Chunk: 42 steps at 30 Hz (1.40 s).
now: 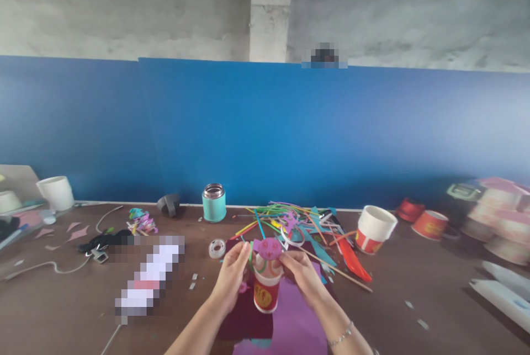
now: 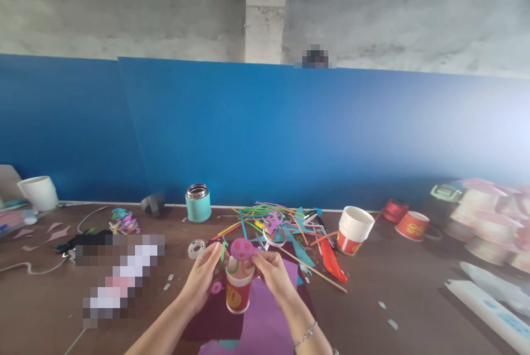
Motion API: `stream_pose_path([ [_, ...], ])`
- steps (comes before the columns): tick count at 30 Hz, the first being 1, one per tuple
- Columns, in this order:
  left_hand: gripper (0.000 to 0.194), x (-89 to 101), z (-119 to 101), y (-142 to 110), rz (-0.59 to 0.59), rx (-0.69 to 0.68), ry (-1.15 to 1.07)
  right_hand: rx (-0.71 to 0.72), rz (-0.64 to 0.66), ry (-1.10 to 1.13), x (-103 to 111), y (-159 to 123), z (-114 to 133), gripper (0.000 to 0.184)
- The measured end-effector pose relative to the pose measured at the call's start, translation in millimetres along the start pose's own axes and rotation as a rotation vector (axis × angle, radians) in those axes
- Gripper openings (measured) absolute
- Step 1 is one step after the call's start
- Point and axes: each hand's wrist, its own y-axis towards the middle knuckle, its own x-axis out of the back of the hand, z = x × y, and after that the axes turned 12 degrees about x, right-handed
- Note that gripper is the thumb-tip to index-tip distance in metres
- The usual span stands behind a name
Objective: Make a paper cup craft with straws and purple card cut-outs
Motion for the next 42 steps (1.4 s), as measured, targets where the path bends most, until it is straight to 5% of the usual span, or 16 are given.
stream_pose_path([
  [13,0.041,1.3,2,0,0.003,-0.024,0.094,-0.019,-0.039,0.0,-1,0,-7,0.034],
  [23,0.041,8.1,4,9,-0.069,-0.019,-0.099,-0.033,-0.097,0.156,-4,2,4,0.037],
  [32,0.043,1.8,-5,7,-0.136,0.042,-0.273,0.111,0.138,-0.007,-9,-4,-23,0.073],
  [36,0.05,11.0,-9,12,-0.094,0.017,-0.146,0.103,0.143,-0.059,-11,-3,-24,0.061],
  [38,0.051,22.7,-12,16,-0.185,-0.066,0.02,0.068,0.094,-0.05,-7,0,-24,0.054],
  [40,0.038,36.4,-15,20,-0.282,-0.134,0.39,0.034,0.069,-0.055,-3,4,-25,0.052],
  [42,0.028,48.0,-17,20,-0.262,-0.164,0.754,0.008,0.072,-0.071,1,6,-25,0.05],
])
